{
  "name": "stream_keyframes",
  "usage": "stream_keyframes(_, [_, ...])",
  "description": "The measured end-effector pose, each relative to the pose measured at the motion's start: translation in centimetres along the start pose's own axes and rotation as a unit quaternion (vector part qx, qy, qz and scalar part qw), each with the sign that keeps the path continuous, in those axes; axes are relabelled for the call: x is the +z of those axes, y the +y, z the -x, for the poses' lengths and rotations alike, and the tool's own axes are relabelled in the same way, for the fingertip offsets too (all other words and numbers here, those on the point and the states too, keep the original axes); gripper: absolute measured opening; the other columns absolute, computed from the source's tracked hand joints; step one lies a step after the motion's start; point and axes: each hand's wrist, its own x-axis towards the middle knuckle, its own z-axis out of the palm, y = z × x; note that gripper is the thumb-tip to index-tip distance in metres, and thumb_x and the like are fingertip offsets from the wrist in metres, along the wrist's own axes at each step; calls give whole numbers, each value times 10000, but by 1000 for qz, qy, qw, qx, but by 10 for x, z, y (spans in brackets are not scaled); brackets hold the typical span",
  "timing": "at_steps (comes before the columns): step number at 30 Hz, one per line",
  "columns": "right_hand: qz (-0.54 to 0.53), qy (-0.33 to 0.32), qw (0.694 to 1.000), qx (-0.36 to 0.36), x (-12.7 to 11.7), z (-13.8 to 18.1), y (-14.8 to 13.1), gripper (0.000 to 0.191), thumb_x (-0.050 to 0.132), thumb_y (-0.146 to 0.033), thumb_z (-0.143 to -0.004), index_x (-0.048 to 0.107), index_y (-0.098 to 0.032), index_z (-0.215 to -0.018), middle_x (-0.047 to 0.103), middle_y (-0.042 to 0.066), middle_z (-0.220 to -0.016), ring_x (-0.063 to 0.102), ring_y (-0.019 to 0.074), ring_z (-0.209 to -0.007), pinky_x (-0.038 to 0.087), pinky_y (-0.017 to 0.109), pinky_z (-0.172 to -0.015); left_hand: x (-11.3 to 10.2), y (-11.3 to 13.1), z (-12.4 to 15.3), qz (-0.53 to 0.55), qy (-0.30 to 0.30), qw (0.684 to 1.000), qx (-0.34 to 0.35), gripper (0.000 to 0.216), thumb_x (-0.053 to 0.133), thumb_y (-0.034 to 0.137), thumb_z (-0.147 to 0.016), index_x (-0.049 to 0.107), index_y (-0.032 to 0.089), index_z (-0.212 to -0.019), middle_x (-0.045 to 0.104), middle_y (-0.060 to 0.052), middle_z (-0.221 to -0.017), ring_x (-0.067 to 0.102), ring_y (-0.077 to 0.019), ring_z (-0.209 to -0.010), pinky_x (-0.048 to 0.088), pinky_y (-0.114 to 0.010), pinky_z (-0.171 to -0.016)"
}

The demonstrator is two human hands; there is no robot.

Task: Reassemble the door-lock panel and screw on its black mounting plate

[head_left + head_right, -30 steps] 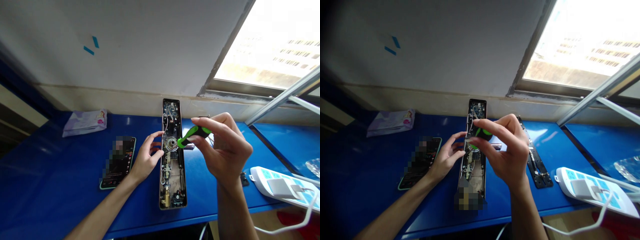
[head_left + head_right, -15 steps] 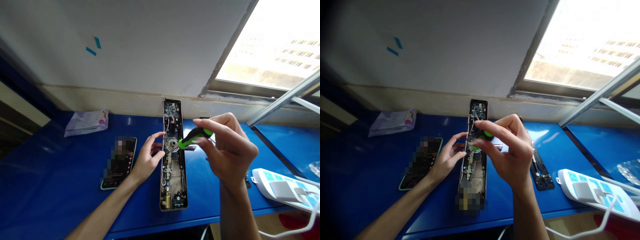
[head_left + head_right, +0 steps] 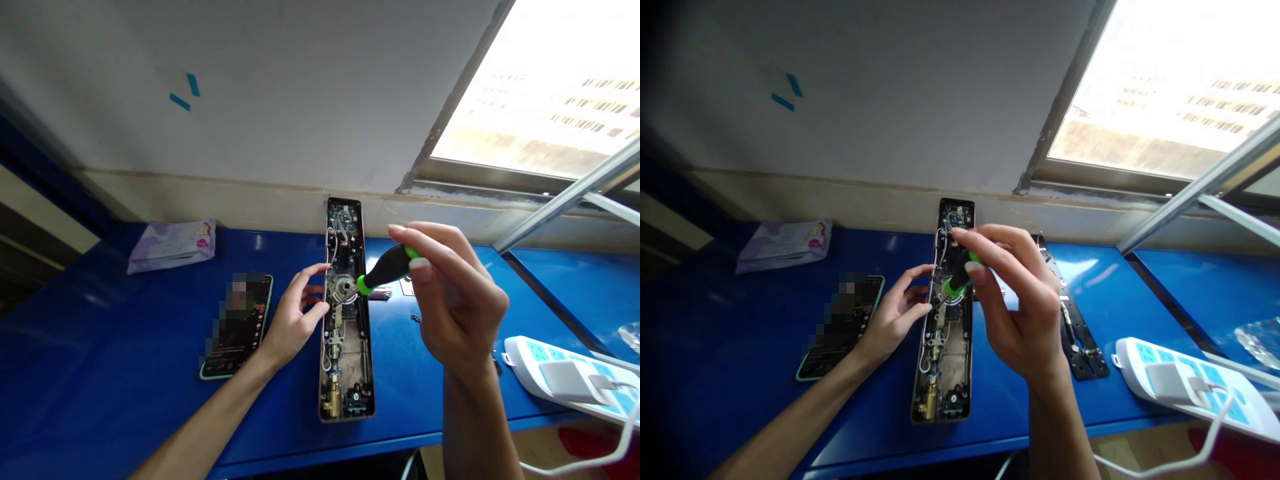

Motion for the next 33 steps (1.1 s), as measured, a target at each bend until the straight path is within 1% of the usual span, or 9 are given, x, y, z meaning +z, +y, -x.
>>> stream_keyframes(3, [-44,-41,998,2,0,0,-3,504,543,-44,-1027,690,-299,-1437,726,65,-1433,691,256,-1325,580,476,-1097,0,0,0,0,1,1000,-4,546,667,244,-812,621,260,-1356,623,-75,-1426,657,-247,-1095,540,-399,-965])
stream_keyframes(8, [-27,8,999,-28,-1,-1,0,488,837,-91,-872,787,-344,-1287,789,25,-1030,754,186,-868,630,343,-692,1,1,1,3,4,1000,-2,548,682,247,-806,625,271,-1351,617,-73,-1428,661,-258,-1105,547,-412,-967])
stream_keyframes(11, [7,17,999,-32,-1,-1,2,474,862,-152,-867,787,-365,-1284,716,8,-912,682,170,-793,579,327,-635,1,1,0,3,2,1000,0,544,678,247,-806,625,268,-1347,623,-77,-1427,665,-261,-1101,549,-419,-971])
stream_keyframes(14, [-8,-23,1000,-17,-1,-2,-1,465,642,-104,-1006,717,-334,-1402,768,70,-1206,736,233,-1091,629,416,-866,1,2,0,-1,-1,1000,0,551,676,249,-804,621,263,-1352,627,-79,-1425,664,-255,-1092,548,-413,-975])
stream_keyframes(17, [-49,-61,997,-19,0,-4,-6,531,549,-34,-1016,676,-306,-1454,739,73,-1414,694,277,-1306,592,509,-1060,1,2,0,-2,4,1000,0,552,677,246,-805,623,260,-1354,628,-80,-1421,660,-254,-1096,550,-404,-974])
stream_keyframes(22, [-25,-7,999,-25,2,-4,-8,459,810,-92,-894,791,-344,-1276,791,42,-1053,749,199,-896,645,346,-696,1,4,1,-1,6,1000,0,537,682,247,-806,634,260,-1341,613,-80,-1434,656,-255,-1101,556,-395,-957])
stream_keyframes(25, [14,13,1000,-21,2,-4,-6,406,864,-166,-869,813,-355,-1225,697,22,-893,677,184,-799,609,343,-649,1,5,1,-5,8,1000,1,536,681,243,-801,640,260,-1335,617,-79,-1431,659,-255,-1097,559,-396,-956])
stream_keyframes(30, [-57,-78,995,6,-2,-3,-6,555,626,-43,-989,664,-327,-1465,746,68,-1372,739,258,-1203,653,456,-963,1,4,1,-2,6,1000,-1,542,679,249,-805,631,259,-1345,626,-79,-1431,661,-251,-1085,553,-401,-967])
stream_keyframes(33, [-75,-93,993,8,-3,-2,-9,574,670,-27,-961,672,-316,-1457,761,61,-1359,764,251,-1162,677,423,-923,1,4,1,6,3,1000,-2,543,684,245,-801,628,251,-1342,645,-79,-1404,665,-240,-1044,556,-395,-950])
